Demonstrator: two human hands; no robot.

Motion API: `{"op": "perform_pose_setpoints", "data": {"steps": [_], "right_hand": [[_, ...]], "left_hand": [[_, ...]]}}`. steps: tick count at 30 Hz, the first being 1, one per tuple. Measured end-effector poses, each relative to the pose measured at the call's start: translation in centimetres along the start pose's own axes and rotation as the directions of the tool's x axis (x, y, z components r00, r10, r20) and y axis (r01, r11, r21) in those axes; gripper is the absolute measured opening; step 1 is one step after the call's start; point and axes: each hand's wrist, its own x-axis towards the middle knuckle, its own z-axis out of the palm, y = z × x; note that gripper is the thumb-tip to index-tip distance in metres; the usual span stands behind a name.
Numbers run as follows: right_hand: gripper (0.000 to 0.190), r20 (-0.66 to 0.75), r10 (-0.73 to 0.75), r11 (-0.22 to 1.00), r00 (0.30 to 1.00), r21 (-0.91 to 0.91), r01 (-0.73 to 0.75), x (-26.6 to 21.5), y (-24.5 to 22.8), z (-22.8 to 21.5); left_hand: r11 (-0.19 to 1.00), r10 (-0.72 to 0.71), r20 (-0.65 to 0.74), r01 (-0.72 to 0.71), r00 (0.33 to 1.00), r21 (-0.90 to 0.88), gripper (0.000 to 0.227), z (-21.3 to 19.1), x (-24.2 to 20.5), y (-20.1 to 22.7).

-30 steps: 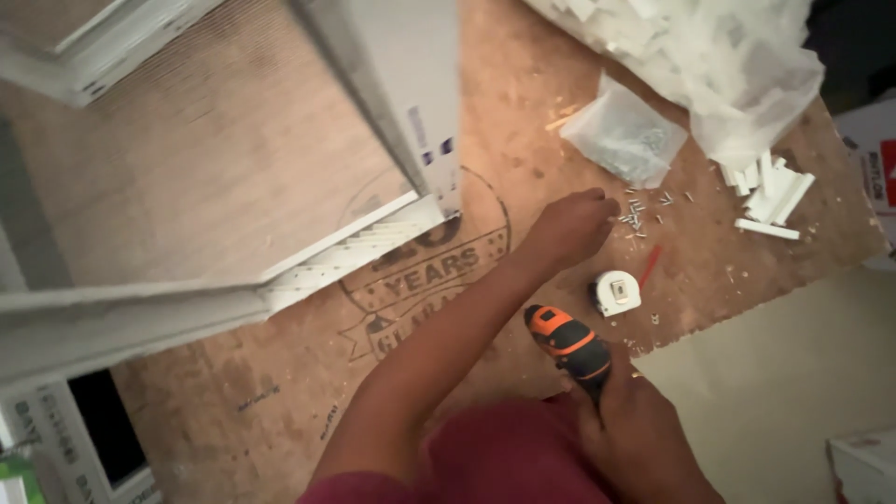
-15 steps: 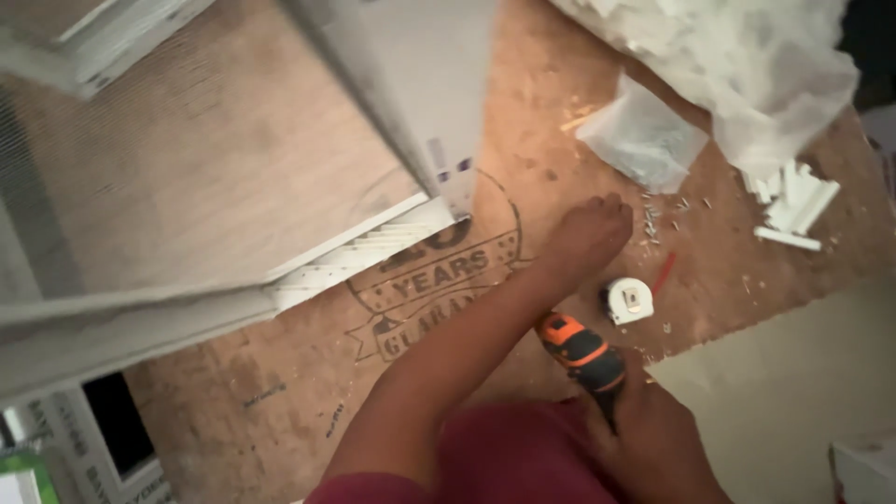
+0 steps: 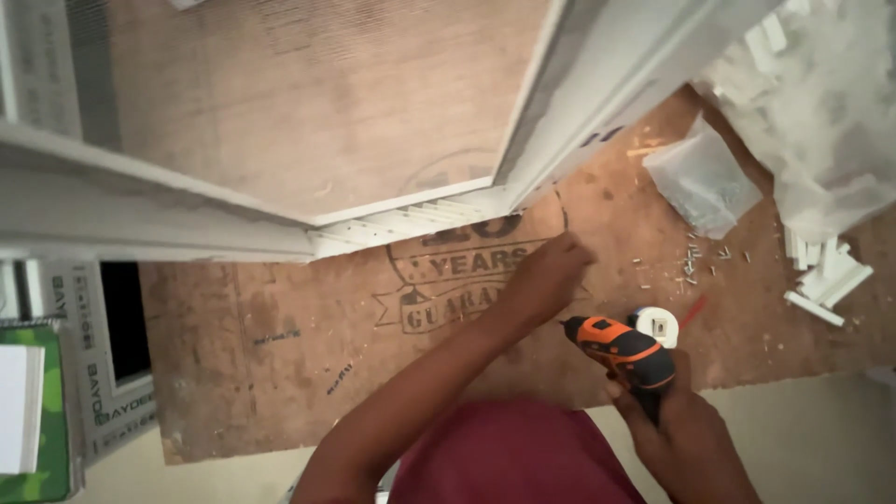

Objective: The person is assembling a white window frame, using a drill to secure screws and a measuring tape to ensure accuracy.

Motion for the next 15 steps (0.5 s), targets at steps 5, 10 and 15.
{"op": "perform_pose_setpoints", "data": {"steps": [5, 10, 15], "right_hand": [[0.052, 0.036, -0.059, 0.997, 0.998, 0.044, 0.058, 0.6, -2.5, -1.5], [0.04, 0.073, -0.229, 0.952, 0.971, 0.223, 0.208, 1.2, -5.0, -1.5], [0.054, -0.014, -0.371, 0.833, 0.929, 0.436, 0.34, 1.5, -7.2, -1.0]], "left_hand": [[0.986, -0.15, -0.177, 0.135, 0.973, -0.094, 0.027, -3.4, -5.6, -1.3], [0.904, -0.405, -0.278, 0.336, 0.871, -0.263, 0.025, -6.2, -9.1, -1.2], [0.835, -0.507, -0.375, 0.334, 0.776, -0.438, 0.017, -6.3, -11.2, -2.5]]}}
